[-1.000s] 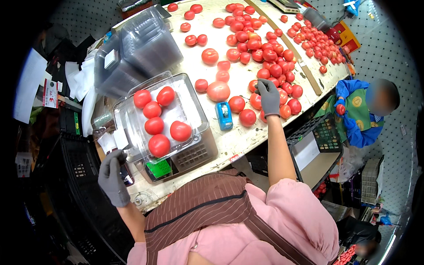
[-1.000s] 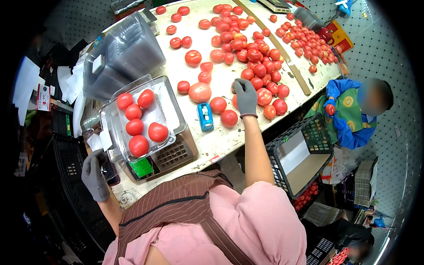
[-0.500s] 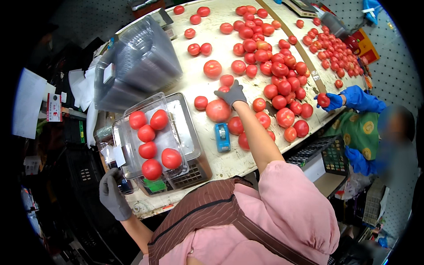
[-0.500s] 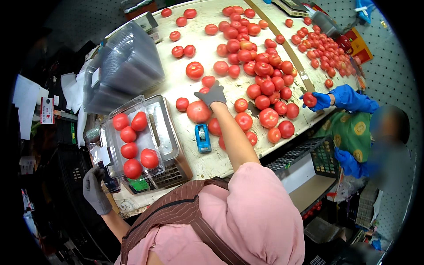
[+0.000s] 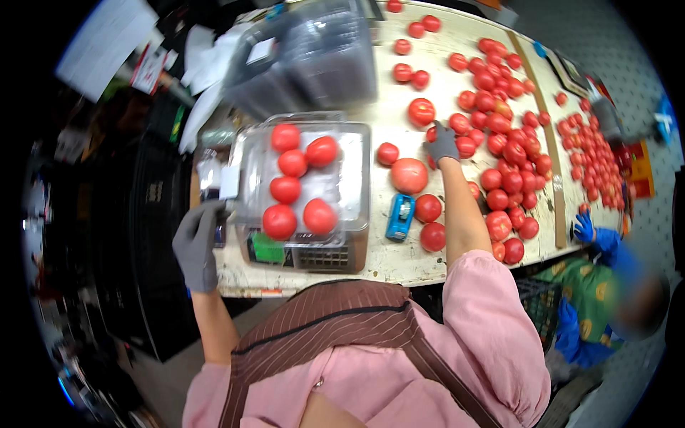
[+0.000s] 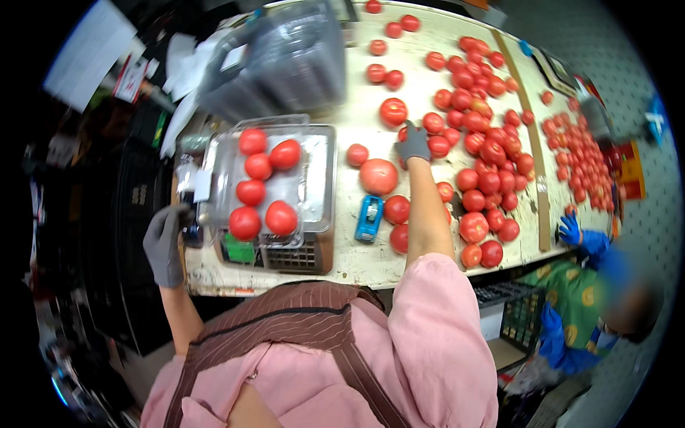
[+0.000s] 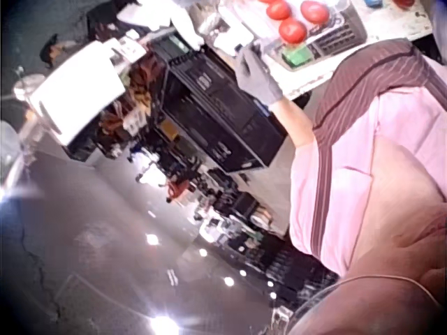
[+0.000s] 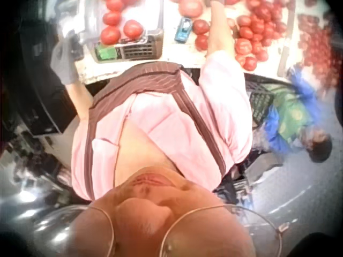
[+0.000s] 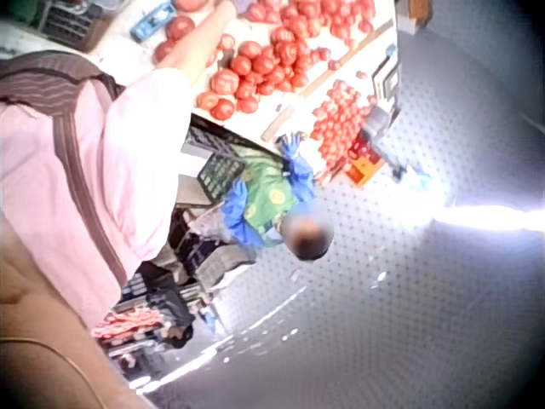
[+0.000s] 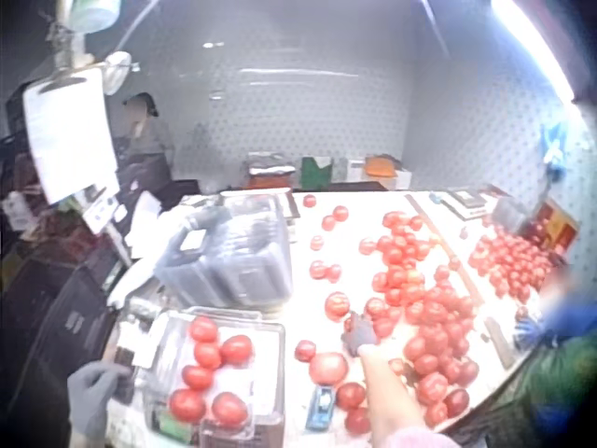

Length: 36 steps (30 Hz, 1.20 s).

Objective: The person selects red tomatoes from a large pile on a table and places them into clear plastic containers. They weigh the filled containers on a digital scale, apply a label, and then place the sealed packages into black crates. The process is repeated continuously with other workers visible in the background.

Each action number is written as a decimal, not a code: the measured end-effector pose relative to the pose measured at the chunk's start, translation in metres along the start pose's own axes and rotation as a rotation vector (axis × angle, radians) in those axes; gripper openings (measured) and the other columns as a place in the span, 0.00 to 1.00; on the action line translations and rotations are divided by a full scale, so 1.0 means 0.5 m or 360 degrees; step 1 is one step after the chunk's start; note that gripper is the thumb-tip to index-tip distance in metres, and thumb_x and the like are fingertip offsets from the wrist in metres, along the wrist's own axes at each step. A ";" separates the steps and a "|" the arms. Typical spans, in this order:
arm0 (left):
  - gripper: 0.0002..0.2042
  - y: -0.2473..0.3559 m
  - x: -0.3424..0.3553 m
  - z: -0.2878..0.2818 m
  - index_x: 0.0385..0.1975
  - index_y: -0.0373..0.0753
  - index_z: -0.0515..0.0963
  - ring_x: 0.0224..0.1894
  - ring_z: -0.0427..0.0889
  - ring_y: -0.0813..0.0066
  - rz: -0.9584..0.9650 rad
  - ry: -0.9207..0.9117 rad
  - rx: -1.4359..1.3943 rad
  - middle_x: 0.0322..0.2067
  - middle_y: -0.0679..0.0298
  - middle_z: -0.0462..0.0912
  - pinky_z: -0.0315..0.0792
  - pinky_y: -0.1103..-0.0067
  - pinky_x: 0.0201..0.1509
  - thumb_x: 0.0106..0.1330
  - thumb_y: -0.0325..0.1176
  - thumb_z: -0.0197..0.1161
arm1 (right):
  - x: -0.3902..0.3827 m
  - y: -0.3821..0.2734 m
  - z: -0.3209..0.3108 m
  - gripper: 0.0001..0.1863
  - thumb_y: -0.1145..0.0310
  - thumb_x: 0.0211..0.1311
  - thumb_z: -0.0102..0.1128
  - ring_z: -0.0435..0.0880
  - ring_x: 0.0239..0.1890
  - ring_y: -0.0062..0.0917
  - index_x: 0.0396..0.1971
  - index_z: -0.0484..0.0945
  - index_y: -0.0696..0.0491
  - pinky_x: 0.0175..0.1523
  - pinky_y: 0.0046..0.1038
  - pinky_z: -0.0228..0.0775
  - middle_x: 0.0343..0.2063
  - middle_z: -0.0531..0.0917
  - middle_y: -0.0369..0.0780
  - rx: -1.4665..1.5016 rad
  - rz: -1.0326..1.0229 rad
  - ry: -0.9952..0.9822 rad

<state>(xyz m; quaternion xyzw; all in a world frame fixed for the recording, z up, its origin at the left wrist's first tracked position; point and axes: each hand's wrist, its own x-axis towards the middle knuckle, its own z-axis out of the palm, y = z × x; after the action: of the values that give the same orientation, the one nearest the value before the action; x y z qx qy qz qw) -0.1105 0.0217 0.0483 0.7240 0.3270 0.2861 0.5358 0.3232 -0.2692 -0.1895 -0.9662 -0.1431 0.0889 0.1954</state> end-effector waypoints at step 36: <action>0.11 -0.048 0.000 -0.112 0.42 0.31 0.79 0.39 0.83 0.72 0.0133 0.0097 -0.0126 0.37 0.58 0.83 0.77 0.78 0.46 0.69 0.31 0.55 | -0.404 -0.313 -0.184 0.13 0.67 0.58 0.62 0.80 0.39 0.19 0.40 0.81 0.58 0.47 0.22 0.71 0.35 0.84 0.39 0.1219 -0.0519 0.0193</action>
<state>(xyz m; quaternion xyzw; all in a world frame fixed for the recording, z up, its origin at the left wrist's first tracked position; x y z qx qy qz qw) -0.1571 0.0599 0.0396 0.7061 0.3011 0.3428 0.5416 0.1158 -0.2264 -0.0195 -0.7918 -0.2389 0.0466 0.5601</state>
